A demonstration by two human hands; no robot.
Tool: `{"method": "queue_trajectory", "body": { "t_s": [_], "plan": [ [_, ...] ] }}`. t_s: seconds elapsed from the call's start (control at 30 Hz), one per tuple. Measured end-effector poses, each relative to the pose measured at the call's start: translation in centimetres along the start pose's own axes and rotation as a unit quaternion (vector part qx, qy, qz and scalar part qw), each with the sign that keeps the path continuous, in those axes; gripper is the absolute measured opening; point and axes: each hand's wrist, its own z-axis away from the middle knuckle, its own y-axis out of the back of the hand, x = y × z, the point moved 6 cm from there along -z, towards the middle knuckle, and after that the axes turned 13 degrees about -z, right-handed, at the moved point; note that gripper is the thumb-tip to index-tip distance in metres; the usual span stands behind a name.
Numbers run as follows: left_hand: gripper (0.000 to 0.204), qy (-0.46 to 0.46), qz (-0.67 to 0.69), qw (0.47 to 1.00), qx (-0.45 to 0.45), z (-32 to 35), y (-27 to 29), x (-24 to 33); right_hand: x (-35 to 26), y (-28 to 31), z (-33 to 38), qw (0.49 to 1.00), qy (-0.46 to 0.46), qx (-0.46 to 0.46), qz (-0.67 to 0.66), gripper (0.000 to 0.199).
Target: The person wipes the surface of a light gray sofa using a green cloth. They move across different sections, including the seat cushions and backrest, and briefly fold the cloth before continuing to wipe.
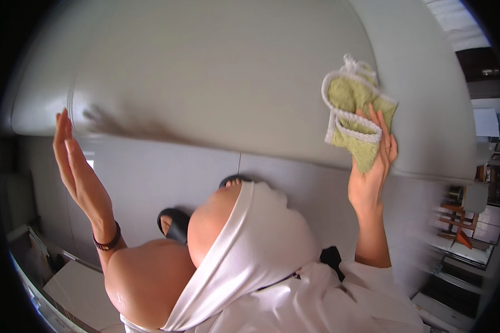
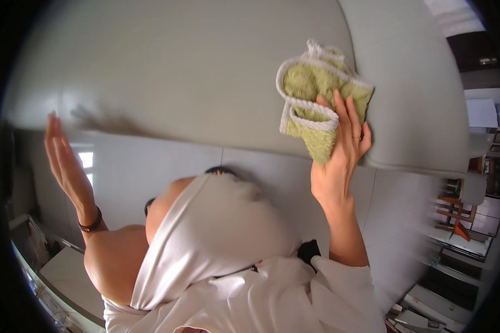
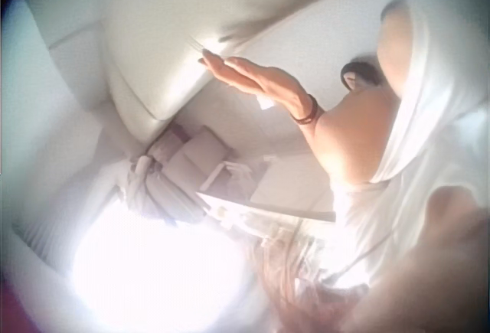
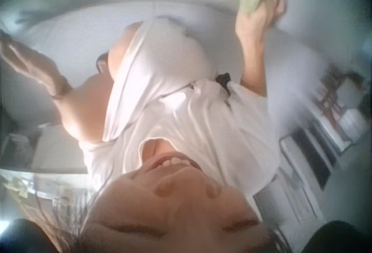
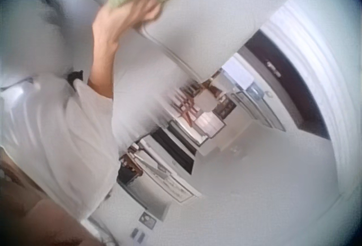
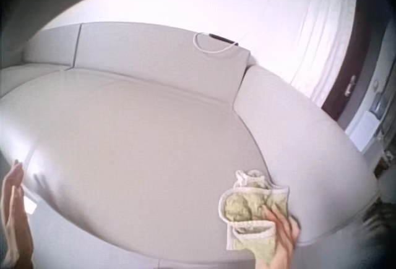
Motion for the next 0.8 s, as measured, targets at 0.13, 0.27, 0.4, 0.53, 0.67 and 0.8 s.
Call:
{"method": "queue_trajectory", "body": {
  "t_s": [0.13, 0.27, 0.4, 0.53, 0.67, 0.8],
  "plan": [
    [0.06, -0.01, -0.016, 1.0, 0.001, 0.4, 0.4, -0.2, -0.2, -1.9, 3.8, 0.999, 0.018, 0.046, 0.012, 0.041],
    [0.052, -0.012, 0.013, 1.0, 0.0, 0.1, 0.1, -0.7, 2.1, -4.1, 8.1, 0.984, 0.15, 0.097, 0.012, 0.03],
    [0.049, -0.029, 0.012, 1.0, 0.001, 0.2, 0.6, -0.3, 4.0, -7.2, 10.6, 0.97, 0.186, 0.147, 0.042, 0.036],
    [0.049, -0.002, 0.023, 1.0, 0.013, 0.2, 1.2, -0.8, 6.4, -11.3, 14.0, 0.982, 0.159, 0.084, 0.061, 0.035],
    [0.05, -0.008, 0.0, 1.0, -0.001, 0.4, 1.3, -0.5, 10.8, -19.1, 17.4, 0.985, -0.043, -0.119, -0.118, 0.034],
    [0.052, 0.006, 0.01, 1.0, -0.016, 0.3, 0.5, -0.5, 9.9, -23.9, 18.7, 0.985, 0.064, -0.141, -0.071, 0.039]
  ]
}}
